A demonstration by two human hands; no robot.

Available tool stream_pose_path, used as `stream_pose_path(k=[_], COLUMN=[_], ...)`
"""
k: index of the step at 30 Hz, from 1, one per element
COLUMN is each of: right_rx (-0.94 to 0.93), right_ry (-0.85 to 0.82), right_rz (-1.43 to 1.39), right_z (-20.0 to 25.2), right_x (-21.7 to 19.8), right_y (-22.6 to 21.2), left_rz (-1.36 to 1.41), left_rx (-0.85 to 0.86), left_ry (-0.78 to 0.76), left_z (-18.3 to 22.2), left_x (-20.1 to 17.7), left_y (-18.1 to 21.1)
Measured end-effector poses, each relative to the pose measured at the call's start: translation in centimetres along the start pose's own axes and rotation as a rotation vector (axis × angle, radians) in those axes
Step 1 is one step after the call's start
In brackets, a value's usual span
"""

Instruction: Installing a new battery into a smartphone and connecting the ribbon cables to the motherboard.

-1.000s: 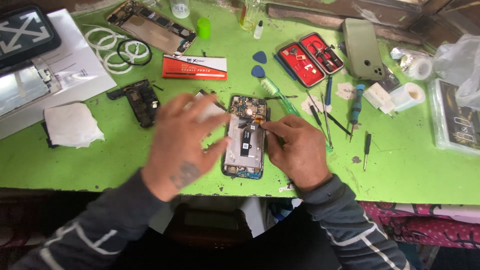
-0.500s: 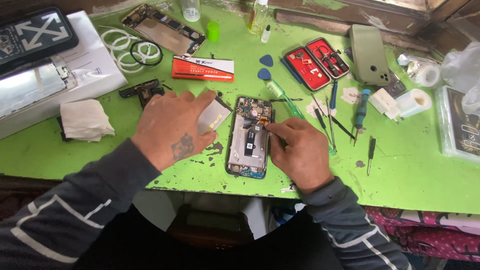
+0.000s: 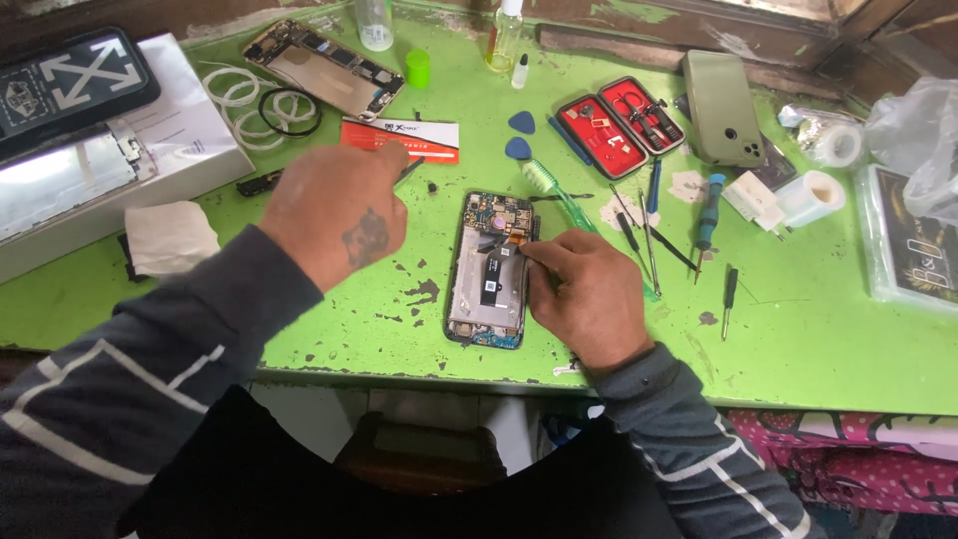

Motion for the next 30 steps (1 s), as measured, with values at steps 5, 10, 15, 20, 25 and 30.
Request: stream_pose_path(k=[5,10,15,20,25,30], right_rx=[-0.013,-0.018,-0.043,-0.058,-0.069,-0.042], right_ry=[-0.008,0.009,0.052,0.076,0.088,0.075], right_rz=[0.004,0.014,0.026,0.037,0.052,0.034], right_z=[0.0,0.1,0.1,0.0,0.0,0.2], right_x=[0.0,-0.4,-0.3,-0.1,-0.3,0.1], right_y=[0.1,-0.2,-0.3,-0.2,-0.4,0.0], left_rz=[0.066,0.588,1.364,1.393,1.374,1.246], left_rx=[-0.079,-0.161,-0.445,-0.449,-0.434,-0.397], left_ry=[0.008,0.139,-0.139,-0.183,-0.164,-0.168], left_z=[-0.9,0.4,2.8,2.9,3.2,3.3], left_x=[-2.1,-3.6,-0.9,1.1,1.3,2.1], left_y=[-0.1,2.0,6.3,7.3,7.4,6.8])
Point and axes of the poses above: each hand's wrist, its own z-axis away from the middle knuckle, its own x-axis out of the palm, y = z × x, the point moved 2 cm from there along -z, towards the middle knuckle, and after that the axes turned 8 degrees about z, right-handed, at the moved point
